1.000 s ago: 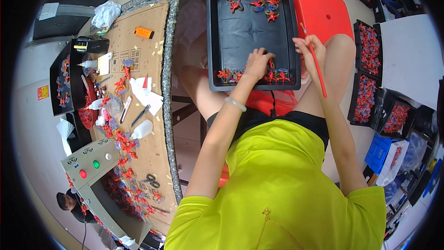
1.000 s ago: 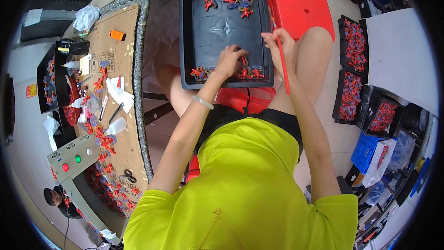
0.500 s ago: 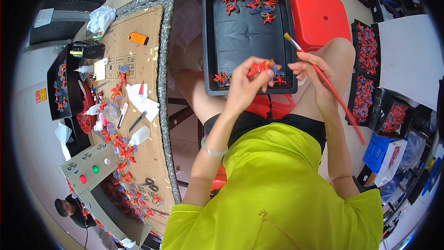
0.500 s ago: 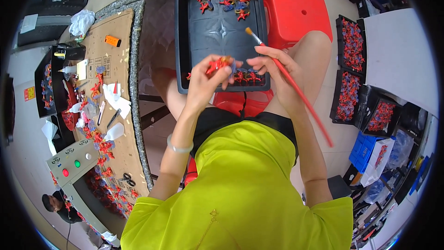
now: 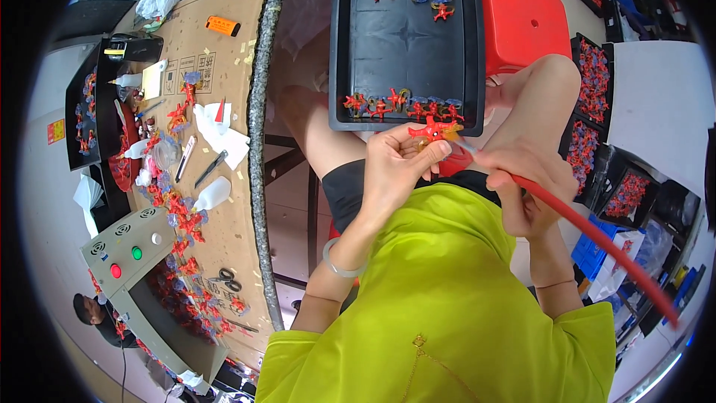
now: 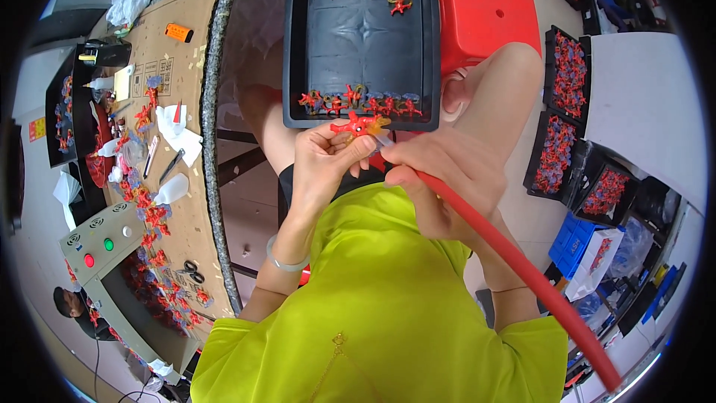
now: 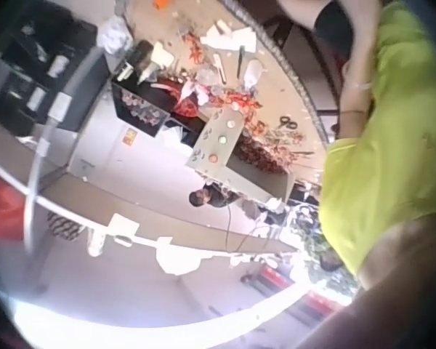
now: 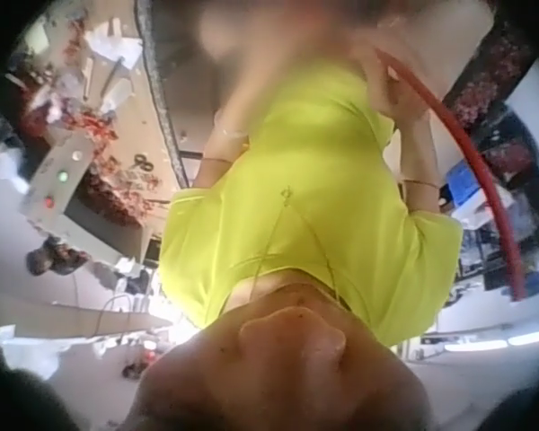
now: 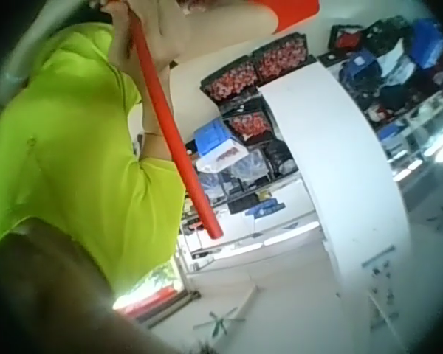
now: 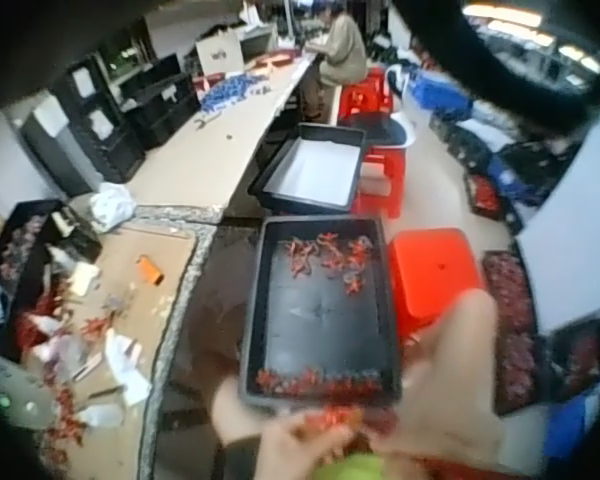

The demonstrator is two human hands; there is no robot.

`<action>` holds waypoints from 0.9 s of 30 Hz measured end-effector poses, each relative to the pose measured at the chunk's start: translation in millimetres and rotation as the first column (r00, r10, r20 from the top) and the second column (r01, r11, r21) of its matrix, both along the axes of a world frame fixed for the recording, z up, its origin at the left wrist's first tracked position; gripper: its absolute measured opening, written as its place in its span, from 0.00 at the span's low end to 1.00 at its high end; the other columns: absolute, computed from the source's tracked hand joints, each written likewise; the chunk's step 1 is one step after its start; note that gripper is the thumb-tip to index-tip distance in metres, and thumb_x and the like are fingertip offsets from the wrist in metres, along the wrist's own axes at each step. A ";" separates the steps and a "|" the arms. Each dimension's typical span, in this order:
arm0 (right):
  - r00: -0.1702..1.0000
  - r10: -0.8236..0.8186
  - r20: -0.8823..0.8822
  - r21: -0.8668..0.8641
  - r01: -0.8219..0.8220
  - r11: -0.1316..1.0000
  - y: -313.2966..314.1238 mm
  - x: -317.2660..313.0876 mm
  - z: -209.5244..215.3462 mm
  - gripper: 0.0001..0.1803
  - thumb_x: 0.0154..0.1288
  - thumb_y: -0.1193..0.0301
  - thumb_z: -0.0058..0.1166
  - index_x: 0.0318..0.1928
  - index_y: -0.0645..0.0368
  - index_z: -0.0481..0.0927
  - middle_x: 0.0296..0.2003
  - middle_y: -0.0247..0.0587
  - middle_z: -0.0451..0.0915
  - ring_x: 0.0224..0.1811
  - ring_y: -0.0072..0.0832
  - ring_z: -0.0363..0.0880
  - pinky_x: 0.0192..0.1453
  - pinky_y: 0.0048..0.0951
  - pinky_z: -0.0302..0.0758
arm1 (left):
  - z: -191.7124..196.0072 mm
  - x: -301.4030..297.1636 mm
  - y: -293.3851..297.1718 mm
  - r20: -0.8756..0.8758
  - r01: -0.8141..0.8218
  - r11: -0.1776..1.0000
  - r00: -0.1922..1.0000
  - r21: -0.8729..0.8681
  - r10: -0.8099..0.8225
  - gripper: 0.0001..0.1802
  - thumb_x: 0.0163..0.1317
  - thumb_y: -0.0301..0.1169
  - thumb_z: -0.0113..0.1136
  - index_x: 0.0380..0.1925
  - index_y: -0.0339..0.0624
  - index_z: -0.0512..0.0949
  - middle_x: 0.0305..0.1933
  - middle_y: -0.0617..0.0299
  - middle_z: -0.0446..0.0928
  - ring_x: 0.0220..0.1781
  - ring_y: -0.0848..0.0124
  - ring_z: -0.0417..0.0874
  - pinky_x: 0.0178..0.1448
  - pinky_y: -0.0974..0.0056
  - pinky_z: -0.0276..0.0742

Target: The person assembles plastic figurines by attaching pieces together by hand, applying liquid from a bottle, and brushing them with a paintbrush. Afterward, the person moves and rearranges trays containing figurine components.

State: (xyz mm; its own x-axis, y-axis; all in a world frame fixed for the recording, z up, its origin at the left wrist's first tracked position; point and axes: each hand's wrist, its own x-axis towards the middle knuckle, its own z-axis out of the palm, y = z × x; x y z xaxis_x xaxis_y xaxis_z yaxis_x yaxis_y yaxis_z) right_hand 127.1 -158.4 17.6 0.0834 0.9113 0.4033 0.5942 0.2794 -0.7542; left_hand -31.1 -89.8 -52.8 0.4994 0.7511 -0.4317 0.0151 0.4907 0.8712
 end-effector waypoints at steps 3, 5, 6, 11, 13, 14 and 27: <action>0.997 -0.052 -0.056 0.008 0.052 0.999 -0.6 -4.6 2.4 0.06 0.60 0.75 0.54 0.31 0.66 0.80 0.23 0.42 0.79 0.21 0.29 0.77 0.25 0.22 0.70 | -2.3 1.5 -4.2 0.100 -0.056 0.998 0.993 -0.036 0.059 0.07 0.54 0.26 0.67 0.32 0.35 0.80 0.23 0.66 0.78 0.18 0.84 0.72 0.19 0.79 0.66; 0.999 -0.047 -0.009 0.055 0.047 0.997 5.3 -4.8 -7.4 0.08 0.61 0.76 0.52 0.30 0.70 0.79 0.23 0.44 0.79 0.22 0.27 0.77 0.25 0.21 0.70 | 0.2 3.2 -6.2 0.095 -0.058 0.998 0.994 -0.027 0.060 0.08 0.54 0.25 0.67 0.32 0.35 0.80 0.23 0.66 0.78 0.18 0.85 0.72 0.19 0.79 0.66; 0.999 -0.044 -0.010 0.056 0.045 0.997 1.9 -3.1 -5.7 0.08 0.61 0.76 0.52 0.30 0.70 0.79 0.23 0.44 0.79 0.22 0.27 0.77 0.25 0.21 0.70 | 2.0 2.6 -6.2 0.084 -0.069 0.998 0.994 -0.016 0.070 0.08 0.54 0.25 0.67 0.32 0.34 0.80 0.23 0.66 0.78 0.18 0.85 0.72 0.20 0.79 0.66; 0.911 -0.191 -0.365 -0.084 0.173 0.981 11.0 1.8 -0.1 0.05 0.61 0.80 0.50 0.32 0.69 0.79 0.28 0.41 0.80 0.25 0.24 0.77 0.31 0.21 0.73 | 6.0 -0.4 -6.9 -0.026 0.004 0.999 1.000 0.045 -0.002 0.08 0.52 0.24 0.68 0.31 0.36 0.79 0.23 0.64 0.79 0.19 0.83 0.74 0.20 0.79 0.67; 0.947 -0.101 -0.304 -0.110 0.070 0.991 24.0 9.5 -13.8 0.02 0.58 0.82 0.54 0.33 0.67 0.78 0.30 0.39 0.80 0.25 0.20 0.76 0.31 0.19 0.73 | 11.9 2.3 -6.5 -0.014 0.002 0.999 1.000 0.042 -0.002 0.08 0.52 0.24 0.68 0.30 0.37 0.78 0.22 0.66 0.78 0.19 0.83 0.74 0.20 0.79 0.67; 0.947 -0.103 -0.303 -0.108 0.073 0.991 22.3 6.3 -19.6 0.02 0.58 0.82 0.54 0.33 0.67 0.78 0.30 0.39 0.80 0.25 0.20 0.76 0.31 0.19 0.73 | 15.3 4.1 -7.8 0.001 -0.019 0.999 1.000 0.034 0.019 0.09 0.51 0.23 0.69 0.29 0.37 0.77 0.23 0.66 0.77 0.20 0.83 0.74 0.21 0.79 0.67; 0.605 -0.212 -0.768 -0.356 -0.127 0.926 19.9 0.2 -38.7 0.07 0.57 0.85 0.55 0.30 0.64 0.70 0.30 0.42 0.79 0.34 0.22 0.80 0.41 0.22 0.78 | 8.7 11.8 -16.6 -0.099 -0.153 0.741 0.953 0.654 0.285 0.26 0.39 0.17 0.72 0.38 0.31 0.68 0.41 0.54 0.67 0.38 0.68 0.77 0.42 0.68 0.79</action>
State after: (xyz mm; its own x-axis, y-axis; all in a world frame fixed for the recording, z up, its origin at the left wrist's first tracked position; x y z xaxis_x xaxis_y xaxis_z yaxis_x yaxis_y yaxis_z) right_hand 127.3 -138.5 -21.1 0.2515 0.9522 -0.1732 -0.2689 -0.1031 -0.9576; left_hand -19.3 -106.4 -44.1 0.2487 0.9613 0.1183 0.1655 -0.1625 0.9727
